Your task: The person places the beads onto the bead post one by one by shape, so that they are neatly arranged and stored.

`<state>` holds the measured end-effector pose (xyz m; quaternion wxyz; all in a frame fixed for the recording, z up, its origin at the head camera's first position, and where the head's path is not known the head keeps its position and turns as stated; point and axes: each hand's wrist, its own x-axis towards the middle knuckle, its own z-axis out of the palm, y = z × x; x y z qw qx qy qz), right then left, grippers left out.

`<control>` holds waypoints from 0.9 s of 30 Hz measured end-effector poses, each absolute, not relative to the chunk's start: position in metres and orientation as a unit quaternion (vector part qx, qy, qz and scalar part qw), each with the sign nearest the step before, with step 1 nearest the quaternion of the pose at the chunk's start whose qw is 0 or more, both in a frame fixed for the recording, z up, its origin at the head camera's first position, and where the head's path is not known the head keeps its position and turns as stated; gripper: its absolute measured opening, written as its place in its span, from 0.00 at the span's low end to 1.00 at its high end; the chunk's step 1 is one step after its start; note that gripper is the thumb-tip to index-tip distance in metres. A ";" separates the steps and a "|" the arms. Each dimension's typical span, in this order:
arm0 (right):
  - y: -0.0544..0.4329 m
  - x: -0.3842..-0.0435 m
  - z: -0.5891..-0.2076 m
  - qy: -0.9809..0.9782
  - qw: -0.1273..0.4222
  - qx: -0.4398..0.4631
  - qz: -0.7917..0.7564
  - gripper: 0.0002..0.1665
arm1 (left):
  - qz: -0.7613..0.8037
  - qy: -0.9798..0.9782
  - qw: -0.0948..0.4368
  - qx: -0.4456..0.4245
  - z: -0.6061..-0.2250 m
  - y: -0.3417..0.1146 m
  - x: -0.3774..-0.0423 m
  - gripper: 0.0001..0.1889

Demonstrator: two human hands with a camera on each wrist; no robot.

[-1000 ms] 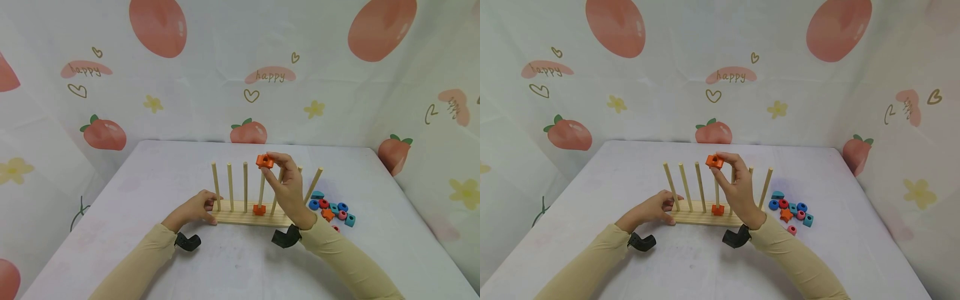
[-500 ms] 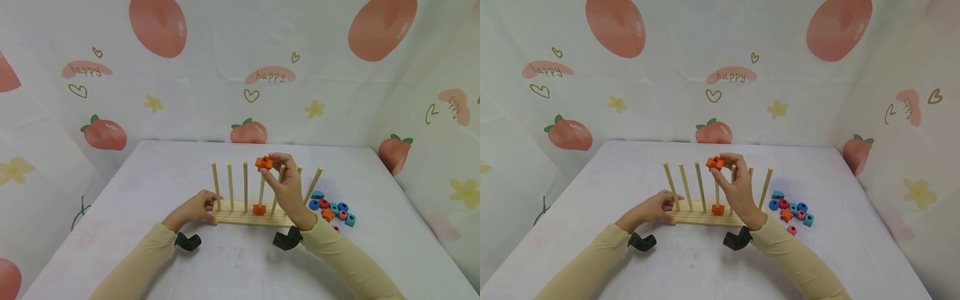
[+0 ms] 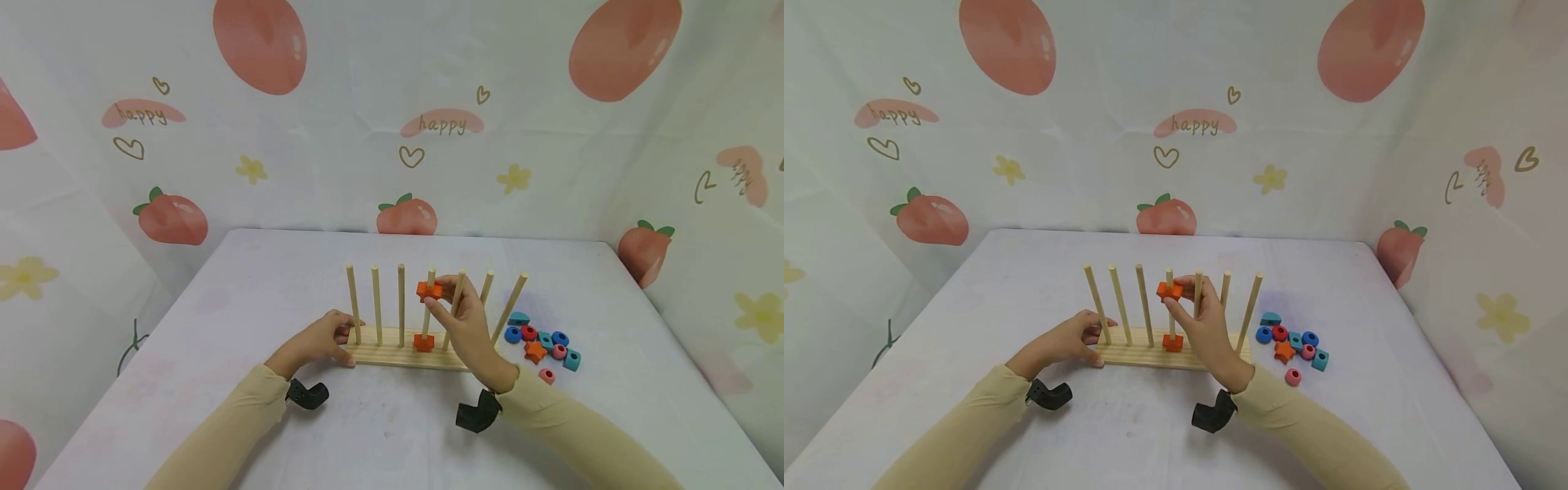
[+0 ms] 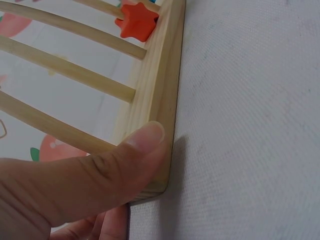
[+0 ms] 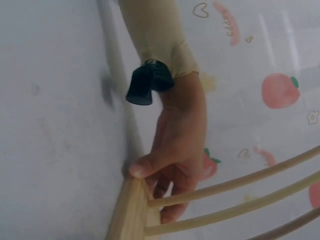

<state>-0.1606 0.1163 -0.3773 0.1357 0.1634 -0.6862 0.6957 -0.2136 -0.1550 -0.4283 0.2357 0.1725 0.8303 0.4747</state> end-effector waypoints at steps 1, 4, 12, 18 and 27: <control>0.117 -0.160 -0.381 -0.689 0.128 0.156 0.696 0.19 | 0.477 0.829 0.237 0.172 -0.429 -0.155 -0.214 0.38; 0.118 -0.157 -0.392 -0.709 0.107 0.136 0.683 0.19 | 0.475 0.830 0.237 0.173 -0.430 -0.155 -0.214 0.38; 0.121 -0.153 -0.421 -0.749 0.053 0.099 0.653 0.18 | 0.465 0.838 0.233 0.167 -0.430 -0.155 -0.213 0.37; 0.120 -0.152 -0.434 -0.748 0.003 0.061 0.661 0.17 | 0.468 0.836 0.233 0.168 -0.429 -0.155 -0.213 0.38; 0.120 -0.152 -0.440 -0.748 -0.019 0.042 0.662 0.18 | 0.465 0.838 0.236 0.160 -0.425 -0.155 -0.211 0.38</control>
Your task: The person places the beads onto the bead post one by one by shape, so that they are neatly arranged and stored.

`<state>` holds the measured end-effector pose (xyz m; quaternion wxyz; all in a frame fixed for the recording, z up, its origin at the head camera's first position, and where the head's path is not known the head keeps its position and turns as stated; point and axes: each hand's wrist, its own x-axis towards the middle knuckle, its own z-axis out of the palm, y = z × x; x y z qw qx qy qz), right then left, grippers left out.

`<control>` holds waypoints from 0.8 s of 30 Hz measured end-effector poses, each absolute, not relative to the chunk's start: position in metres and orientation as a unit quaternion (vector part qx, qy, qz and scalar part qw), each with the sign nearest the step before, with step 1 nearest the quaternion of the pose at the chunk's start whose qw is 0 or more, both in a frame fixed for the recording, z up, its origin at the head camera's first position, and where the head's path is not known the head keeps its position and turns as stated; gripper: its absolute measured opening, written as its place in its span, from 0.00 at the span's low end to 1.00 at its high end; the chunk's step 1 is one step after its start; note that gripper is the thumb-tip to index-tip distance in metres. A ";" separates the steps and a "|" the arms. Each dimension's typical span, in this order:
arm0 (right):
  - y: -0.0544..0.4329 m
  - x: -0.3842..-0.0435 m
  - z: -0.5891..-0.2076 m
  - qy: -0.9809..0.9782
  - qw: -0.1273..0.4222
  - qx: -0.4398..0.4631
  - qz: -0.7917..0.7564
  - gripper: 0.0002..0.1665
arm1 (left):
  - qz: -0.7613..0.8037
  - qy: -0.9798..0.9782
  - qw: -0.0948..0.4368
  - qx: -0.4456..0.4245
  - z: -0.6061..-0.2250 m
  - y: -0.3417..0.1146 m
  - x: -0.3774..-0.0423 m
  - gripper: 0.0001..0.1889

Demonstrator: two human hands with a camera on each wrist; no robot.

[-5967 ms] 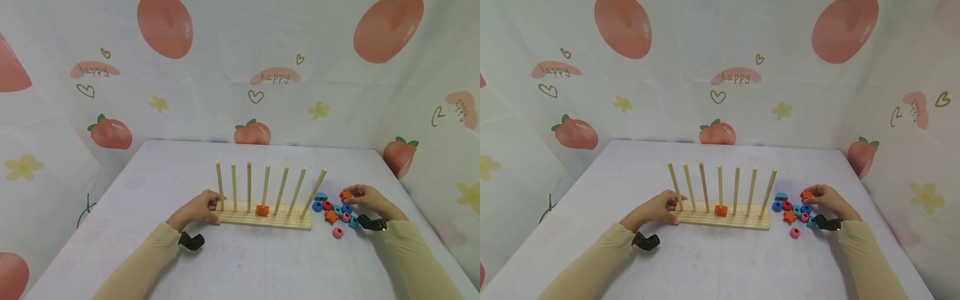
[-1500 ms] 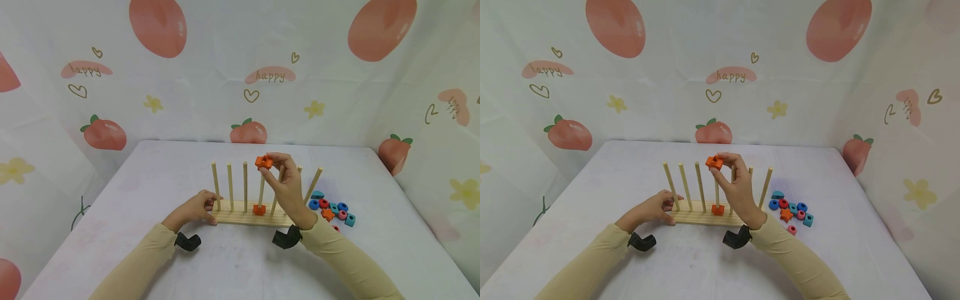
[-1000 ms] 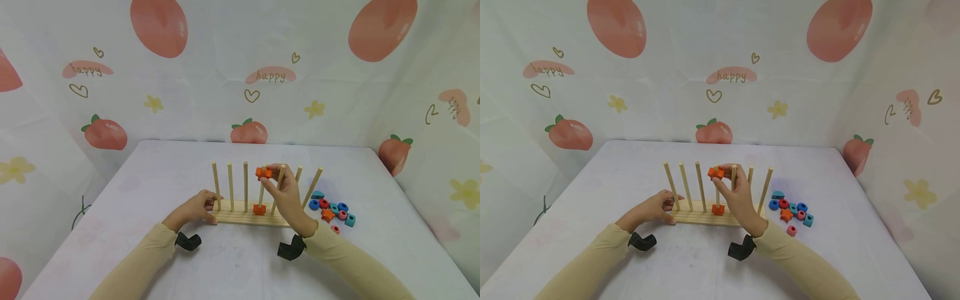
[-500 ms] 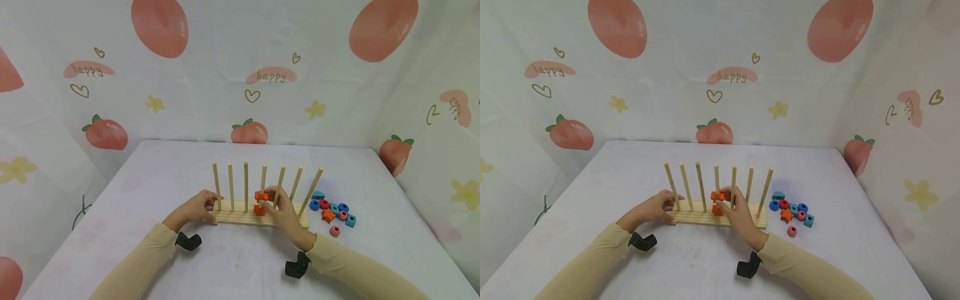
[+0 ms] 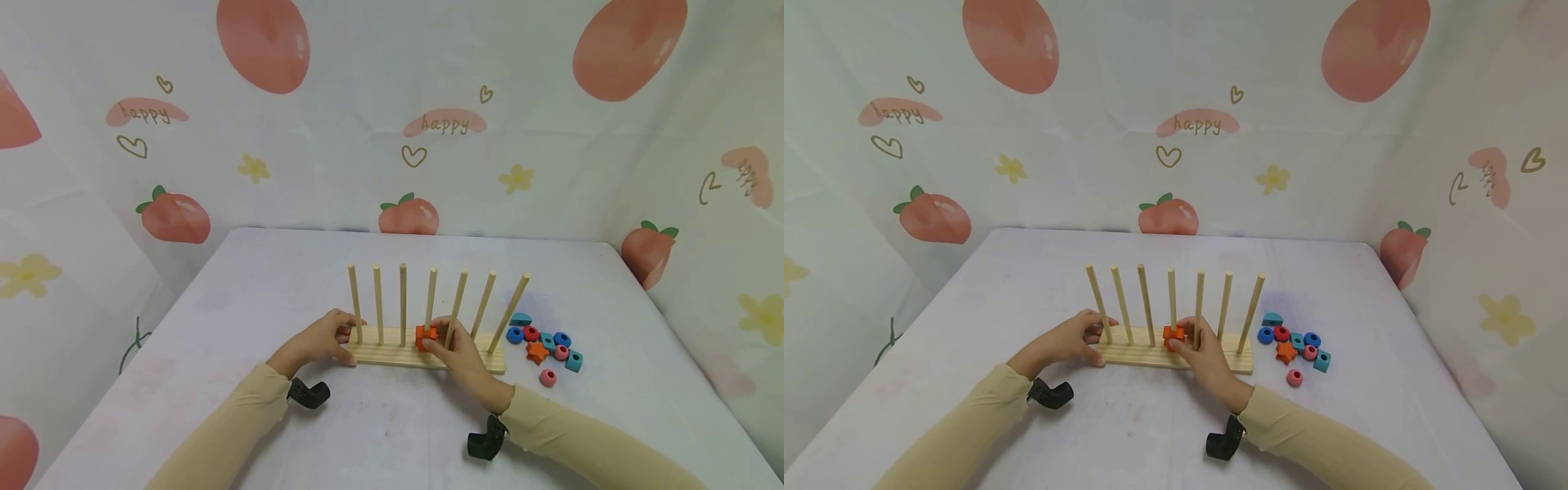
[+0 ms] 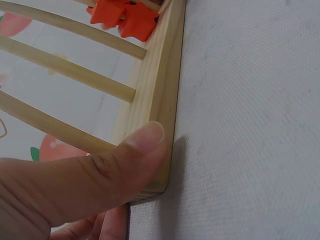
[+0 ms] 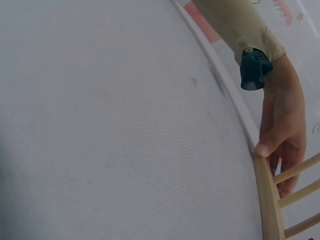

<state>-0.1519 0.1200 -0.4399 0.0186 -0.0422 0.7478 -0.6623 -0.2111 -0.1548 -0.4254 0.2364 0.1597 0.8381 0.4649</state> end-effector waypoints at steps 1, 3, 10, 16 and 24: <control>0.120 -0.152 -0.440 0.743 0.021 -0.040 -0.668 0.18 | 0.465 0.838 0.236 0.159 -0.425 -0.155 -0.211 0.38; 0.120 -0.152 -0.439 0.736 0.024 -0.039 -0.676 0.18 | 0.460 0.841 0.233 0.162 -0.425 -0.155 -0.211 0.38; 0.120 -0.153 -0.440 0.730 0.030 -0.034 -0.682 0.18 | 0.449 0.850 0.223 0.161 -0.427 -0.154 -0.213 0.38; 0.120 -0.153 -0.439 0.713 0.036 -0.036 -0.699 0.20 | 0.449 0.849 0.222 0.171 -0.424 -0.155 -0.210 0.37; 0.122 -0.154 -0.424 0.731 -0.022 -0.085 -0.677 0.22 | 0.469 0.836 0.236 0.161 -0.427 -0.155 -0.211 0.37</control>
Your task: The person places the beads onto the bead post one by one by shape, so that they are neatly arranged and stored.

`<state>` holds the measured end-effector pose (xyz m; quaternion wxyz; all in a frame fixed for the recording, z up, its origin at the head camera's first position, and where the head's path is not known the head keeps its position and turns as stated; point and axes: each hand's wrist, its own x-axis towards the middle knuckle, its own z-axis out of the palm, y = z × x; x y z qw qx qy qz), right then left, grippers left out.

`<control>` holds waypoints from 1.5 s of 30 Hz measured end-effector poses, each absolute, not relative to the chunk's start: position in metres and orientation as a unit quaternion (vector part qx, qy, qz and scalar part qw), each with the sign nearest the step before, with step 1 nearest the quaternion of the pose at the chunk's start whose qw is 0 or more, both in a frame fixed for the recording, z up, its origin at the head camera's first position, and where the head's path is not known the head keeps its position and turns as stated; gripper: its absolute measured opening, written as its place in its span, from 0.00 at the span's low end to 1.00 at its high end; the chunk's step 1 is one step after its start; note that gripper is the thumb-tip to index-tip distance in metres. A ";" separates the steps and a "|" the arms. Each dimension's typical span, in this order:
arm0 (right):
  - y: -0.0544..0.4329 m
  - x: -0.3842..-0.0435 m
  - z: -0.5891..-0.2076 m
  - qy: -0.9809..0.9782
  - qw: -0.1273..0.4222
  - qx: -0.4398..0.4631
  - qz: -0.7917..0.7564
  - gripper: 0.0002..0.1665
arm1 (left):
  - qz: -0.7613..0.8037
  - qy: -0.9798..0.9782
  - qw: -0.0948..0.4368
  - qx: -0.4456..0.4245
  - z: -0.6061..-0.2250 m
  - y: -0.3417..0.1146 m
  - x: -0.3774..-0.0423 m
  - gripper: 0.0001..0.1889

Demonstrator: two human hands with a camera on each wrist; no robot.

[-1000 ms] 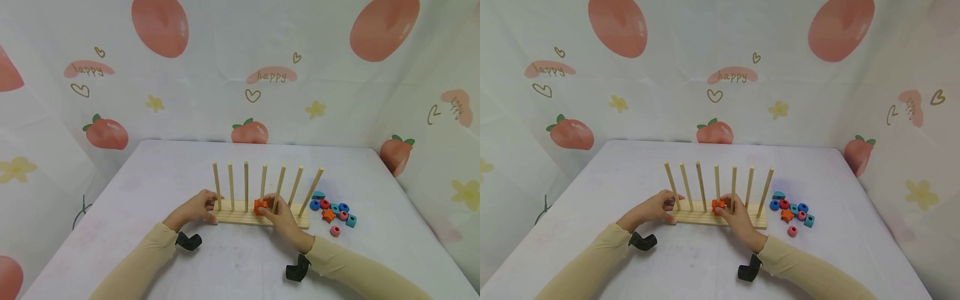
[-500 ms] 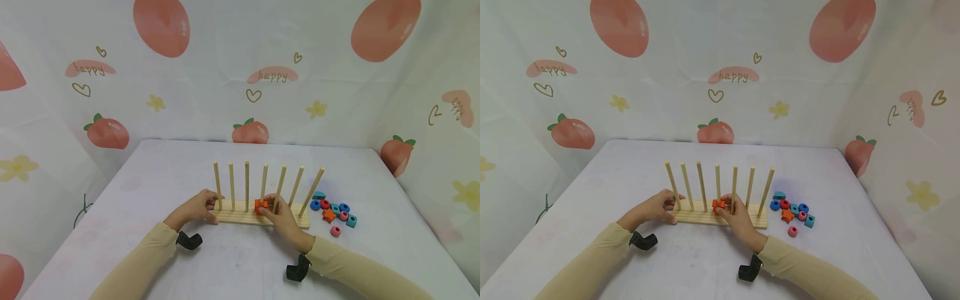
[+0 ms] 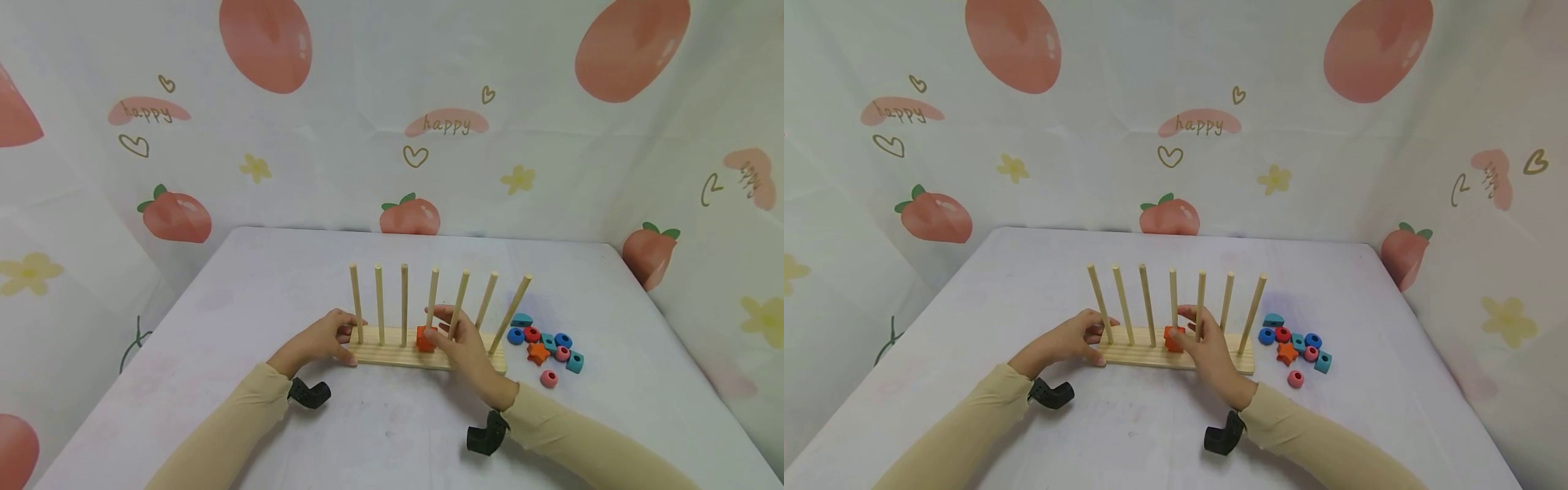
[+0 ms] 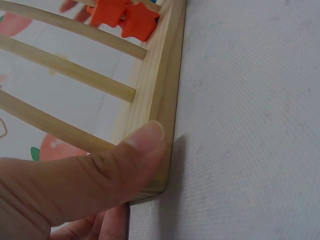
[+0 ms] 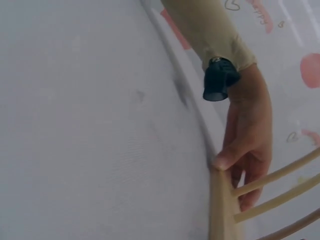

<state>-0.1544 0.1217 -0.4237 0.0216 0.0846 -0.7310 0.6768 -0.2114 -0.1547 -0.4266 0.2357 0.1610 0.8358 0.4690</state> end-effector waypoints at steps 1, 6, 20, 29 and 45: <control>0.122 -0.155 -0.420 -0.735 0.035 0.089 0.671 0.23 | 0.470 0.836 0.237 0.157 -0.427 -0.154 -0.212 0.37; 0.122 -0.156 -0.393 -0.712 0.066 0.120 0.688 0.30 | 0.474 0.835 0.237 0.152 -0.426 -0.153 -0.212 0.38; 0.131 -0.137 -0.314 -0.580 0.183 0.267 0.748 0.29 | 0.474 0.831 0.236 0.171 -0.430 -0.156 -0.214 0.38; 0.159 -0.119 -0.289 -0.490 0.280 0.323 0.760 0.25 | 0.485 0.822 0.245 0.169 -0.426 -0.156 -0.211 0.38; 0.239 -0.107 -0.307 -0.536 0.330 0.265 0.731 0.28 | 0.469 0.835 0.231 0.173 -0.426 -0.156 -0.211 0.38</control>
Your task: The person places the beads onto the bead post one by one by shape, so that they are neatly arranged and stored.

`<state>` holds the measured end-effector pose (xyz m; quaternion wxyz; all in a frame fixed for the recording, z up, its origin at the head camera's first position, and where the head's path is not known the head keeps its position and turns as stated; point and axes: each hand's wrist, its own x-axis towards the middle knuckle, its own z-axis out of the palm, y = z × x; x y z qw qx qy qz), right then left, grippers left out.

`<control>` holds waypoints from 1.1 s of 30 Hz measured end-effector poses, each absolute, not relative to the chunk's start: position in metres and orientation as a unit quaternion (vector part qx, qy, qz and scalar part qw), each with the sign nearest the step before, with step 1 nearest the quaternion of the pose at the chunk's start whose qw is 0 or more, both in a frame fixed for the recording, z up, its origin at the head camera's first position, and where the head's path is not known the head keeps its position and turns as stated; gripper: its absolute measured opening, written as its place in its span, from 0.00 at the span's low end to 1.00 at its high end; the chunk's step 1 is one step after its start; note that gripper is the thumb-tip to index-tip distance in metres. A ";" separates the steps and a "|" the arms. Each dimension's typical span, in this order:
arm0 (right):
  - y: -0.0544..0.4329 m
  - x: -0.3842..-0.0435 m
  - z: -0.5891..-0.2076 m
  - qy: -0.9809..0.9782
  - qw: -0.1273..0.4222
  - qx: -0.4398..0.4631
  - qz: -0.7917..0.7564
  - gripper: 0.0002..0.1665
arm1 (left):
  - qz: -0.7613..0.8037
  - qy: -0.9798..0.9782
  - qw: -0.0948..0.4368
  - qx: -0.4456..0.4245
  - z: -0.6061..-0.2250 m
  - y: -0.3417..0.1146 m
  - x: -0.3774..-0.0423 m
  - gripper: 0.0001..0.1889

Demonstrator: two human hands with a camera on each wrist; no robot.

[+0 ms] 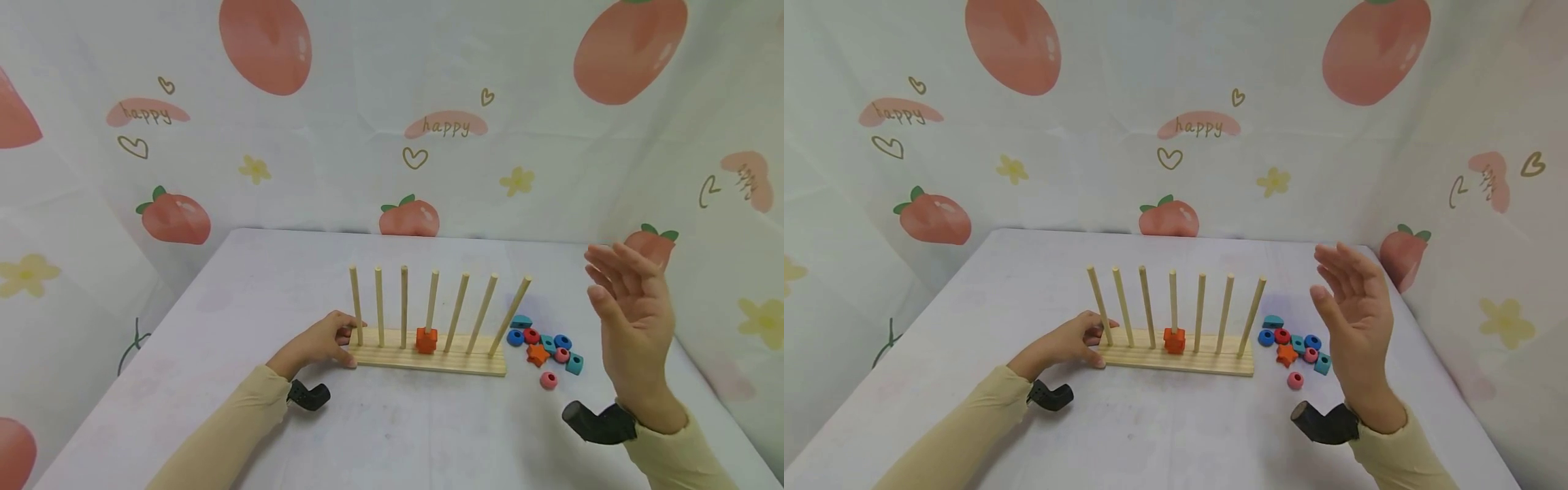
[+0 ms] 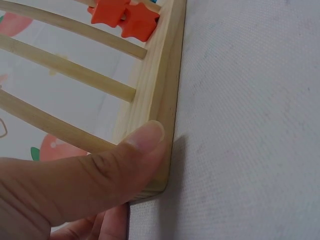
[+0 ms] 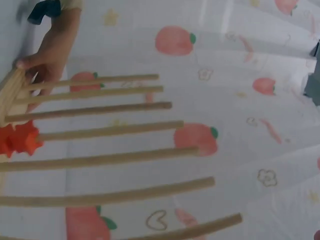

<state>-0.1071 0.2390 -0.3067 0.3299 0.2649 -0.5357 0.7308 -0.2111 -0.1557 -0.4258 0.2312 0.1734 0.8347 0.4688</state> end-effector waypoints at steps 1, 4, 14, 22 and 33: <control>0.243 -0.107 -0.311 -0.544 0.322 0.260 0.730 0.28 | 0.467 0.836 0.230 0.172 -0.426 -0.155 -0.211 0.38; 0.255 -0.106 -0.327 -0.598 0.285 0.220 0.716 0.29 | 0.461 0.842 0.227 0.162 -0.426 -0.154 -0.211 0.38; 0.275 -0.111 -0.385 -0.865 0.124 0.064 0.482 0.26 | 0.454 0.846 0.226 0.164 -0.425 -0.155 -0.210 0.38; 0.284 -0.124 -0.404 -0.929 -0.001 0.036 0.368 0.25 | 0.467 0.839 0.230 0.160 -0.425 -0.154 -0.210 0.38; 0.289 -0.135 -0.414 -0.943 -0.066 0.033 0.326 0.23 | 0.460 0.846 0.226 0.148 -0.425 -0.154 -0.209 0.37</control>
